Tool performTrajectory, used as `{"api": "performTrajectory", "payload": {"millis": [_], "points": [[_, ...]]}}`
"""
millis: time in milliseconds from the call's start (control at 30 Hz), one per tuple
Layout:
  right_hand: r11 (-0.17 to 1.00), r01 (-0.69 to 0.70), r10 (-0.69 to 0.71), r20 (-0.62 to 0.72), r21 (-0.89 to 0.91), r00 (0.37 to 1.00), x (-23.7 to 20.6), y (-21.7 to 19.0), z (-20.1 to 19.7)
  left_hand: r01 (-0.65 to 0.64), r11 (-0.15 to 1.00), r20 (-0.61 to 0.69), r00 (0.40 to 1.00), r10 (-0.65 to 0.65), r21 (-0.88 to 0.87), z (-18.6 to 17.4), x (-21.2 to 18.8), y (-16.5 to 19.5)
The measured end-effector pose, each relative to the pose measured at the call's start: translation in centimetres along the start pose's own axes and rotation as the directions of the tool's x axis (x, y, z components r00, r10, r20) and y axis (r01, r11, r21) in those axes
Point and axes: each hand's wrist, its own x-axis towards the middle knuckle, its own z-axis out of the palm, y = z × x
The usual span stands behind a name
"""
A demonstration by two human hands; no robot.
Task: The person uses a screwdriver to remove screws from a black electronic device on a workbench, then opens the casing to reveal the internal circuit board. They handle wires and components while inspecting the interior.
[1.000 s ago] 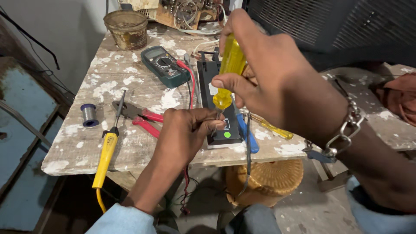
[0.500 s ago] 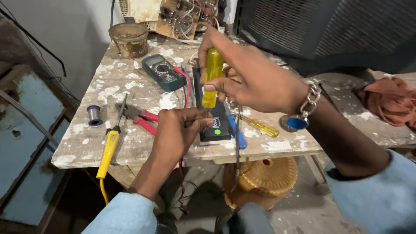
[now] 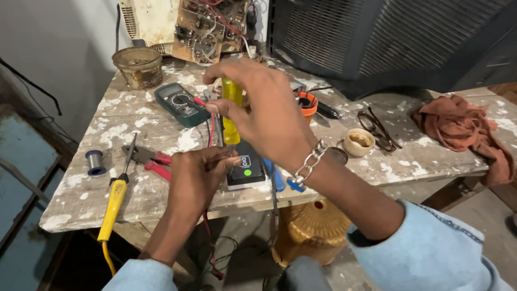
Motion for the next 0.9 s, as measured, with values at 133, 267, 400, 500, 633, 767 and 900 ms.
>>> {"api": "performTrajectory", "payload": {"millis": [133,267,400,500,633,767,900], "points": [[0.999,-0.031,0.03,0.051,0.009,0.998,0.2,0.3,-0.3,0.042,0.999,0.007,0.999,-0.042,0.014,0.0,0.0,-0.1],[0.997,0.016,-0.023,0.09,0.079,0.996,0.3,0.0,-0.5,0.007,0.999,-0.007,1.0,-0.007,-0.033,-0.2,0.1,-0.2],[0.993,0.006,-0.024,0.146,0.121,0.989,0.4,-0.5,-0.3,0.046,0.999,0.013,0.999,-0.046,0.019,-0.5,0.0,-0.5],[0.991,0.04,-0.061,0.161,0.131,0.985,0.7,-0.4,-0.6,-0.035,0.999,0.016,0.999,0.036,-0.009,-0.5,0.3,-0.5],[0.998,-0.036,0.023,0.269,0.043,0.963,1.1,-0.1,-1.3,0.042,0.999,0.12,0.992,-0.046,0.036,-1.1,0.6,-0.3],[0.993,0.052,-0.084,0.309,0.11,0.947,1.9,0.5,-1.6,-0.044,0.981,0.265,0.96,0.094,-0.191,-2.1,1.5,0.0],[0.989,0.093,-0.13,0.386,0.113,0.913,2.5,1.4,-2.2,0.059,0.94,0.356,0.932,0.069,-0.336,-2.5,1.8,0.1]]}}
